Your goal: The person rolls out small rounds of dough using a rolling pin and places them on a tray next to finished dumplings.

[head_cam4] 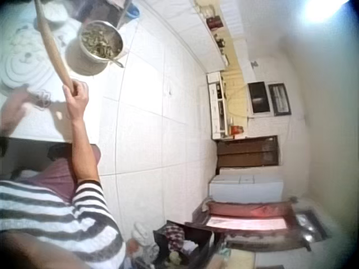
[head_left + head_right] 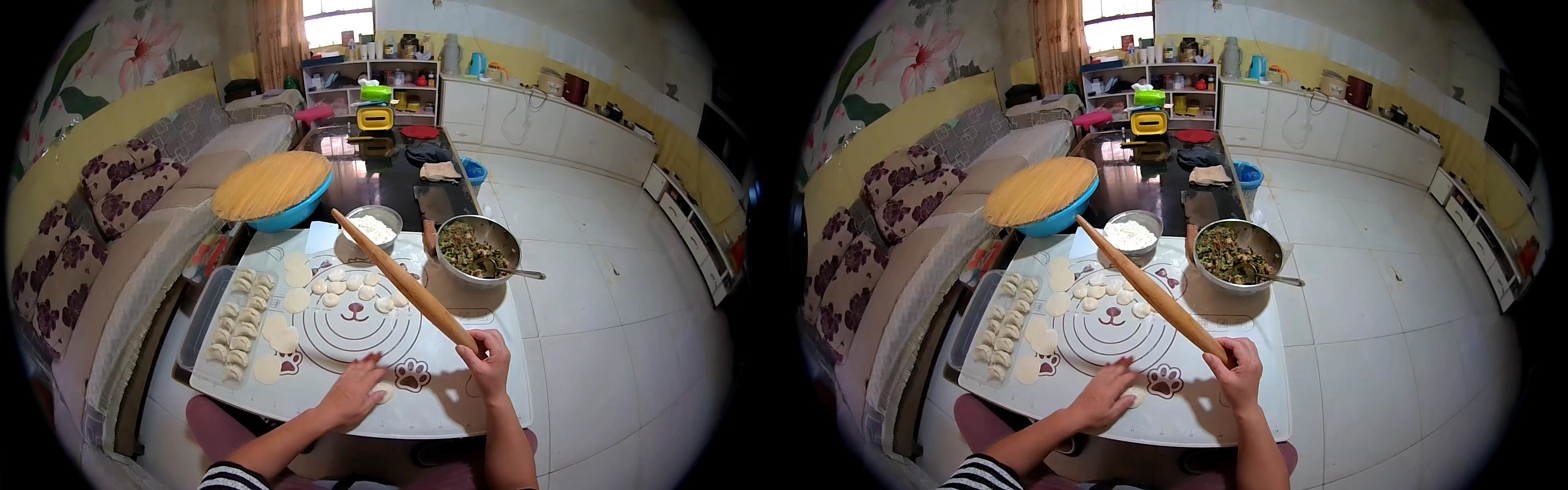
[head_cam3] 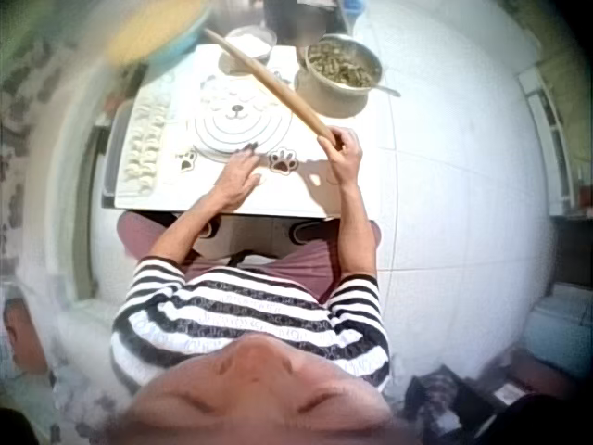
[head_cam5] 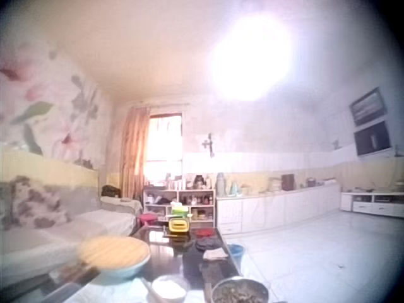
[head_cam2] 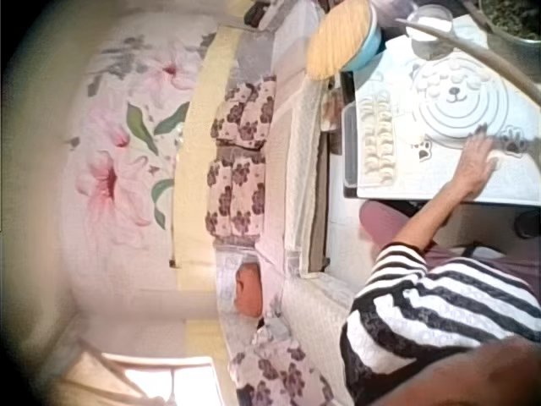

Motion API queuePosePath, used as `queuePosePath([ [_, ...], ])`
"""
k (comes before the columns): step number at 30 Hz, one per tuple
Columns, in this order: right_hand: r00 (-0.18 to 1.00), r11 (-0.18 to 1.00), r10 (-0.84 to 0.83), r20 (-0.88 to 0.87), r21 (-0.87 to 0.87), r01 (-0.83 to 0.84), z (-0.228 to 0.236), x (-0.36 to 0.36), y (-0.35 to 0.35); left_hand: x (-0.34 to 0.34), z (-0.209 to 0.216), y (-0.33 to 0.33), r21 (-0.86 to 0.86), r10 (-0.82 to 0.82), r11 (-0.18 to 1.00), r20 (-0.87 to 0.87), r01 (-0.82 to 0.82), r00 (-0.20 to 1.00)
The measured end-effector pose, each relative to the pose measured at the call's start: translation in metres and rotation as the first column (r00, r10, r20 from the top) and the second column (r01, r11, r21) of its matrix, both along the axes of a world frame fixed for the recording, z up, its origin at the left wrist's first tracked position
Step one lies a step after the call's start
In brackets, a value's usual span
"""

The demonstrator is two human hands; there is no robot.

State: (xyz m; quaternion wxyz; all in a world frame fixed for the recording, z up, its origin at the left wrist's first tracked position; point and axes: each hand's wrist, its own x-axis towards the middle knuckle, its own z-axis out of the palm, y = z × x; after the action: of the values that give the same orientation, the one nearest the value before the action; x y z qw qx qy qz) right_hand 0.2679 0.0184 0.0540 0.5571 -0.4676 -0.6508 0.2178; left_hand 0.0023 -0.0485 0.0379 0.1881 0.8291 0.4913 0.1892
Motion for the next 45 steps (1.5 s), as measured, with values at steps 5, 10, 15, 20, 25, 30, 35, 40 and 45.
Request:
queuePosePath([
  [5,0.998,0.997,0.003,-0.062,-0.073,-0.007,0.007,-0.004,-0.003,0.004,0.018,-0.01,-0.355,0.374,0.904,0.385,-0.239,0.844],
  [10,0.995,0.997,0.014,-0.103,-0.07,-0.021,0.006,-0.004,-0.003,0.005,0.019,0.016,0.089,0.178,0.971,0.357,-0.223,0.917],
  [15,0.996,0.998,-0.013,-0.085,-0.057,0.008,0.008,-0.001,-0.002,0.004,0.025,-0.001,-0.266,0.263,0.945,0.262,-0.192,0.929],
  [20,0.997,0.996,-0.001,-0.077,-0.089,-0.005,0.008,-0.001,-0.003,0.007,0.021,0.018,0.078,0.053,0.993,0.366,-0.088,0.929],
  [25,0.996,0.999,-0.005,-0.092,-0.052,0.001,0.009,-0.001,-0.003,-0.002,0.002,0.02,-0.042,-0.16,0.987,-0.093,0.157,0.983],
  [30,0.997,0.996,-0.008,-0.075,-0.084,0.001,0.005,-0.001,-0.003,0.021,-0.002,0.041,0.021,-0.128,0.99,-0.24,0.137,0.962],
  [35,0.998,0.997,-0.018,-0.068,-0.081,0.012,0.004,0.0,-0.003,0.023,0.0,0.02,-0.095,-0.3,0.954,-0.283,0.285,0.911],
  [40,0.997,0.996,-0.009,-0.075,-0.092,0.002,0.005,0.0,-0.001,-0.011,-0.013,0.013,-0.269,-0.2,0.948,-0.09,0.169,0.976],
  [45,0.996,0.997,-0.003,-0.088,-0.081,-0.004,0.003,-0.001,-0.003,-0.011,0.005,0.0,-0.048,0.193,0.981,0.306,-0.187,0.932],
])
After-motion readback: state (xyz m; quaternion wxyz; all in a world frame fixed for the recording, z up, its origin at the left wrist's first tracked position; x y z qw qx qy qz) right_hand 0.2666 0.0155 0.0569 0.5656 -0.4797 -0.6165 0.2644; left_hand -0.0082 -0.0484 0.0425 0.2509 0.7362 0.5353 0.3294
